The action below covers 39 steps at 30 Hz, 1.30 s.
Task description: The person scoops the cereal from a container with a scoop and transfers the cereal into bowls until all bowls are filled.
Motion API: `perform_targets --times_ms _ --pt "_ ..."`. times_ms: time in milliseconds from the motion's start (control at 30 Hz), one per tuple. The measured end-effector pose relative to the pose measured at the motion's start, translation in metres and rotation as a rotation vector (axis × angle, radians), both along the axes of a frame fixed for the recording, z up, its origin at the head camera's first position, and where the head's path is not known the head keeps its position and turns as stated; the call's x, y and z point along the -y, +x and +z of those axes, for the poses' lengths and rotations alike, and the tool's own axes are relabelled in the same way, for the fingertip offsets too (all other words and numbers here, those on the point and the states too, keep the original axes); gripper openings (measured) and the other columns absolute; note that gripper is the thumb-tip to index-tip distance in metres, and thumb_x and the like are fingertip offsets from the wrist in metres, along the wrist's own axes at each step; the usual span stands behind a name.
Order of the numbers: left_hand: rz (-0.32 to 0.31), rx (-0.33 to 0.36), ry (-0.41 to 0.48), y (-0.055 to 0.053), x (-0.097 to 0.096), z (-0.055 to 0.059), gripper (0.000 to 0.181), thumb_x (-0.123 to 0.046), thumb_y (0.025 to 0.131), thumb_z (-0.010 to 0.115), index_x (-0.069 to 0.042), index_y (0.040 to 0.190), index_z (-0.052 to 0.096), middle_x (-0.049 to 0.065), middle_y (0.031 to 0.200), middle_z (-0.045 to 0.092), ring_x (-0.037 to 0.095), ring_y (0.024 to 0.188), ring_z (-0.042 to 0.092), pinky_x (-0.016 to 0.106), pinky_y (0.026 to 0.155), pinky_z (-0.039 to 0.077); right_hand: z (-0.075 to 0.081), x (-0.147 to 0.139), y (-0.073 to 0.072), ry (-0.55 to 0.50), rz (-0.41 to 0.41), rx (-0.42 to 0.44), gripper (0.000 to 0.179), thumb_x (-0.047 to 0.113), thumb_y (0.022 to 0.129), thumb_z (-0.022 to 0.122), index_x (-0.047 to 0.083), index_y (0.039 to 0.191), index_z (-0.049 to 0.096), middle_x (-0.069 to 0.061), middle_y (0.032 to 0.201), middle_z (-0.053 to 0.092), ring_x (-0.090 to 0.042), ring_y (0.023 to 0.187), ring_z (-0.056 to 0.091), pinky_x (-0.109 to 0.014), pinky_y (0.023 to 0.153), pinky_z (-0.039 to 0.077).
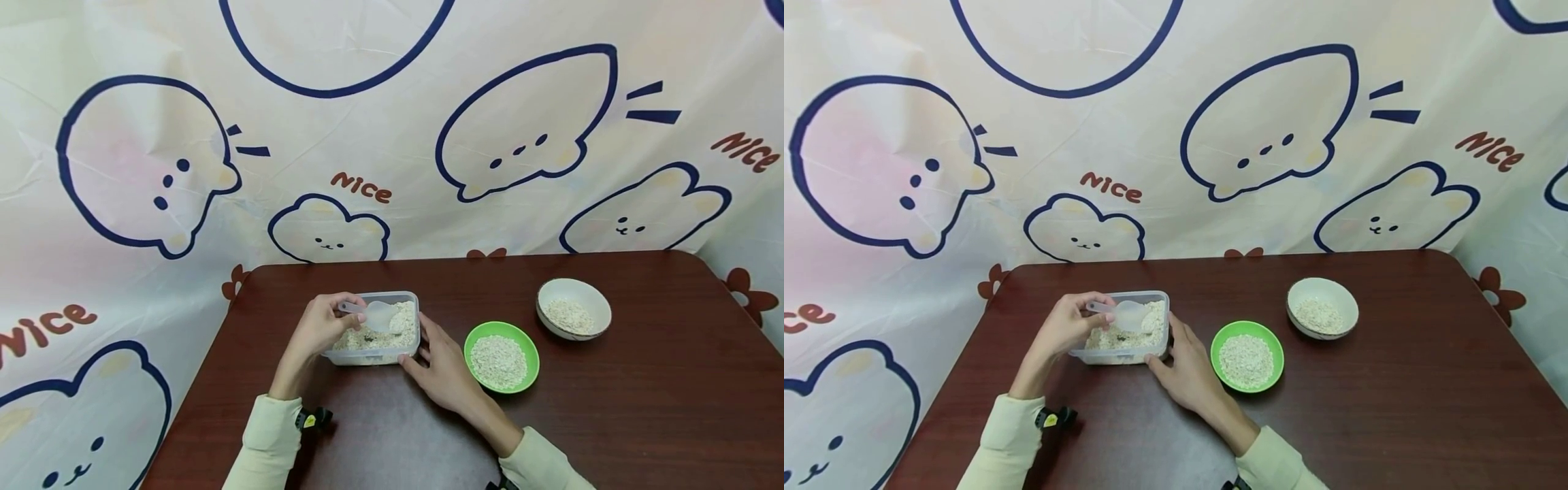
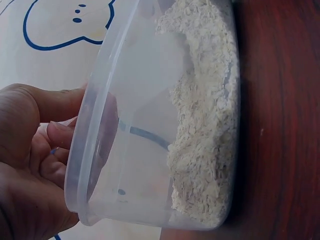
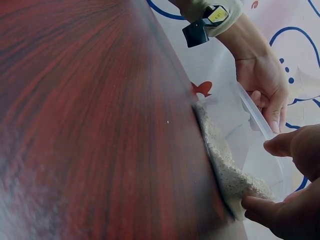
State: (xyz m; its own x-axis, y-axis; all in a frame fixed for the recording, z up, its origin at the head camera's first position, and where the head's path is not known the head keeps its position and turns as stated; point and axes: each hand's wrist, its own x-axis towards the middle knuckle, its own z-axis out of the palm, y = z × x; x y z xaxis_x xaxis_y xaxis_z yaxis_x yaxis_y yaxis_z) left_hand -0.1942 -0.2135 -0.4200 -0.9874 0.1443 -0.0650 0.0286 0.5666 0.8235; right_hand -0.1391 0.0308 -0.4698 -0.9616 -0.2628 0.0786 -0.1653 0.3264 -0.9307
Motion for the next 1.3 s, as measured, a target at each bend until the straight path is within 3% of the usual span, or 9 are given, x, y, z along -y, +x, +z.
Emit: perform_targets --times_ms 133,233,467,700,1033,1300 --pt "-0.019 0.039 0.088 -0.001 0.004 0.001 0.018 -0.007 0.098 0.076 -0.003 0.116 0.077 0.011 0.08 0.078 0.012 0.047 0.044 0.024 0.046 0.033 0.0 0.0 0.0 0.001 0.003 0.001 0.083 0.012 0.099 0.078 0.003 0.167 0.031 -0.022 0.163 0.046 -0.033 0.15 0.052 -0.04 0.11 0.054" --pt "-0.028 0.054 0.132 -0.002 0.007 0.002 0.019 -0.006 0.099 0.075 0.0 0.117 0.075 0.015 0.081 0.078 0.01 0.048 0.043 0.024 0.046 0.035 0.0 0.001 -0.001 -0.002 0.004 -0.003 0.083 0.011 0.099 0.078 0.004 0.167 0.031 -0.022 0.163 0.046 -0.033 0.151 0.052 -0.04 0.11 0.054" --pt "-0.042 0.052 0.1 -0.001 0.001 0.004 0.016 -0.006 0.1 0.074 0.002 0.114 0.075 0.021 0.084 0.077 0.009 0.047 0.039 0.024 0.046 0.032 0.002 0.0 -0.003 -0.003 0.011 -0.011 0.083 0.01 0.098 0.078 0.004 0.167 0.031 -0.022 0.163 0.047 -0.033 0.15 0.052 -0.039 0.109 0.054" --pt "-0.027 0.074 0.111 -0.001 -0.009 0.005 0.012 -0.008 0.102 0.071 -0.004 0.112 0.076 0.014 0.082 0.076 0.012 0.047 0.035 0.025 0.046 0.031 0.003 -0.003 -0.003 -0.012 -0.002 -0.007 0.082 0.008 0.098 0.077 0.003 0.166 0.032 -0.021 0.166 0.044 -0.034 0.152 0.05 -0.038 0.107 0.055" --pt "-0.015 0.173 0.274 0.0 0.002 0.004 0.019 -0.004 0.103 0.067 0.005 0.119 0.072 0.01 0.081 0.077 0.017 0.061 0.058 0.024 0.045 0.031 0.001 -0.002 -0.003 -0.016 0.011 0.002 0.081 0.009 0.098 0.078 0.002 0.166 0.033 -0.022 0.166 0.044 -0.035 0.151 0.05 -0.038 0.108 0.055" --pt "-0.05 0.197 0.266 0.002 -0.006 -0.001 0.02 -0.007 0.103 0.068 0.005 0.119 0.071 0.01 0.082 0.078 0.018 0.068 0.066 0.024 0.046 0.034 0.0 -0.002 -0.001 -0.004 0.002 0.013 0.082 0.009 0.098 0.078 0.003 0.166 0.033 -0.021 0.166 0.044 -0.034 0.151 0.05 -0.037 0.107 0.055"
